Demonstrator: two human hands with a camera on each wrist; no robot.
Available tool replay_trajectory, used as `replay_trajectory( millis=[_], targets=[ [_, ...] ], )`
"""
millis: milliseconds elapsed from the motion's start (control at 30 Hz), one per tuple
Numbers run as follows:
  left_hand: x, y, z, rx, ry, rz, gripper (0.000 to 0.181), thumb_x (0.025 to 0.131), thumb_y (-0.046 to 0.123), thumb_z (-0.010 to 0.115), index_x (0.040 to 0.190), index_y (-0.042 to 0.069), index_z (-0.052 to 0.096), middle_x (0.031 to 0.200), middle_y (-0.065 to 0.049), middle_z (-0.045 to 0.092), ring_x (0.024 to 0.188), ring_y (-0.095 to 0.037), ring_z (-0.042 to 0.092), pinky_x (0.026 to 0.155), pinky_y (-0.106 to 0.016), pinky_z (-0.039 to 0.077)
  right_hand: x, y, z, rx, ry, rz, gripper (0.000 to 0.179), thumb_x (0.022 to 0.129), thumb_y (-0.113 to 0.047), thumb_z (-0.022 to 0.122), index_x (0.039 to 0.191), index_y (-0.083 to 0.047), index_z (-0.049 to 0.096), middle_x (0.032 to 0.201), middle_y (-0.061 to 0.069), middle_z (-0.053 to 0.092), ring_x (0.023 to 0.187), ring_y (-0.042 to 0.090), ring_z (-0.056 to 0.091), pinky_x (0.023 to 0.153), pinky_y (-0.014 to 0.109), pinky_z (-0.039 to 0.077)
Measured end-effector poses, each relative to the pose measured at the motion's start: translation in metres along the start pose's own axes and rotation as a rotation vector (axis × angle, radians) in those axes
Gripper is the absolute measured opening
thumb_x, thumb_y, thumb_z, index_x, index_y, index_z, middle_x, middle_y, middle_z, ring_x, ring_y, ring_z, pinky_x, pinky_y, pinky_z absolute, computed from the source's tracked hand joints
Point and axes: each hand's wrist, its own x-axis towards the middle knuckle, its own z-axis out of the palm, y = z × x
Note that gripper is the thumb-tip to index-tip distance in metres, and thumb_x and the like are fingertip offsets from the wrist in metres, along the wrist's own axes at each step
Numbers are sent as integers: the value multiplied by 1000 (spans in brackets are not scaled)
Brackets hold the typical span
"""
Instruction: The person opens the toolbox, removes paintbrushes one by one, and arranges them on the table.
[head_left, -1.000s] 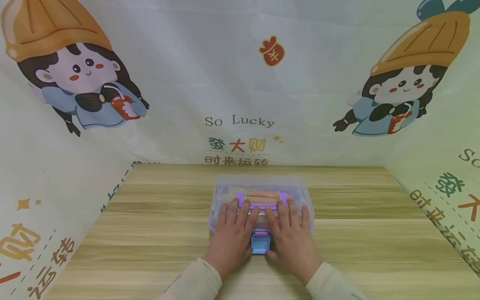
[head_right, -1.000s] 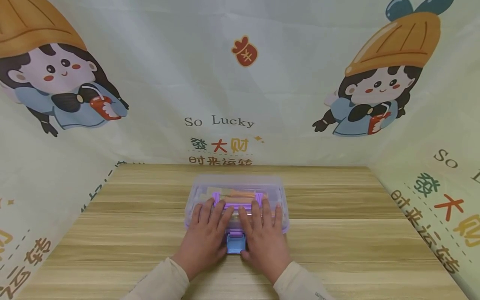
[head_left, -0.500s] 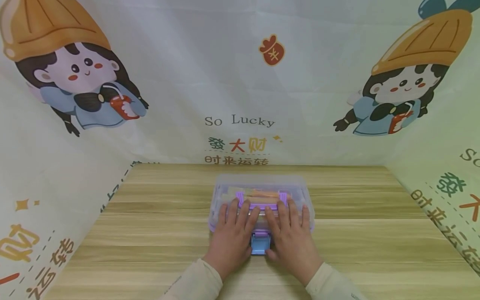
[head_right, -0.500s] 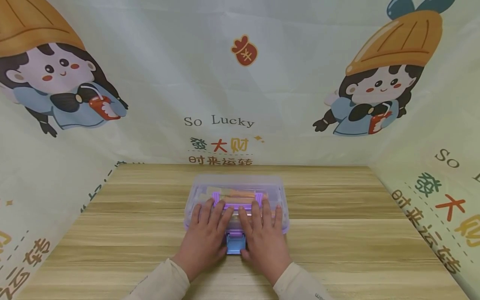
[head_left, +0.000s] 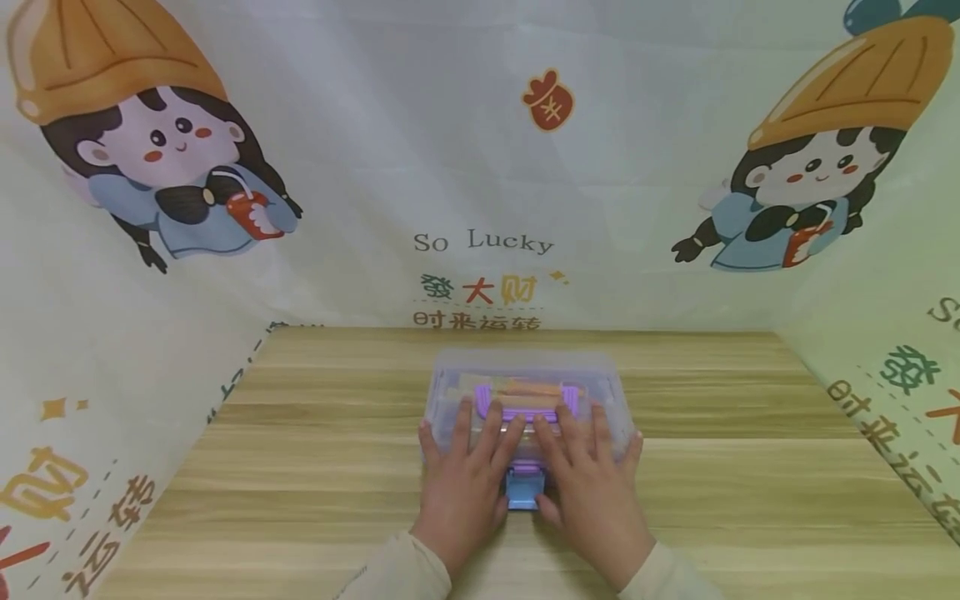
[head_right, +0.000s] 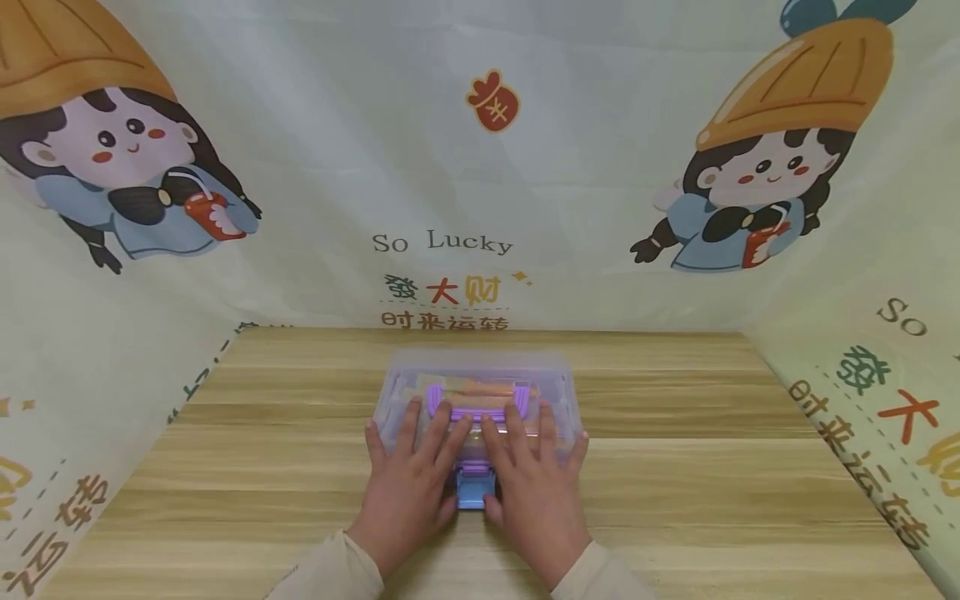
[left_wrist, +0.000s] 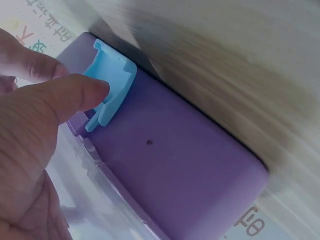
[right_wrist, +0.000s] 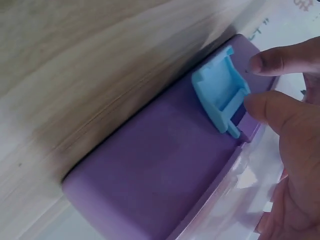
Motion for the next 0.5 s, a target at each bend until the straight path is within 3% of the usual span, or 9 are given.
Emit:
replay_trajectory(
  millis=[267,500],
  targets=[
    [-1,-3,5,-49,117,25,89,82,52,69,157,23,31,158,-9,34,144,-44,24,96,-79,27,-1,1,3,13,33,6,88,77,-49,78,151,-18,43,155,15,36,142,50,23,93,84,22],
    [-1,-3,1,-110,93,-4,96,78,54,72,158,24,28,159,-10,31,145,-44,20,98,-80,23,0,2,2,33,37,13,86,77,-47,80,151,-20,44,154,14,38,142,48,24,92,83,23]
  ],
)
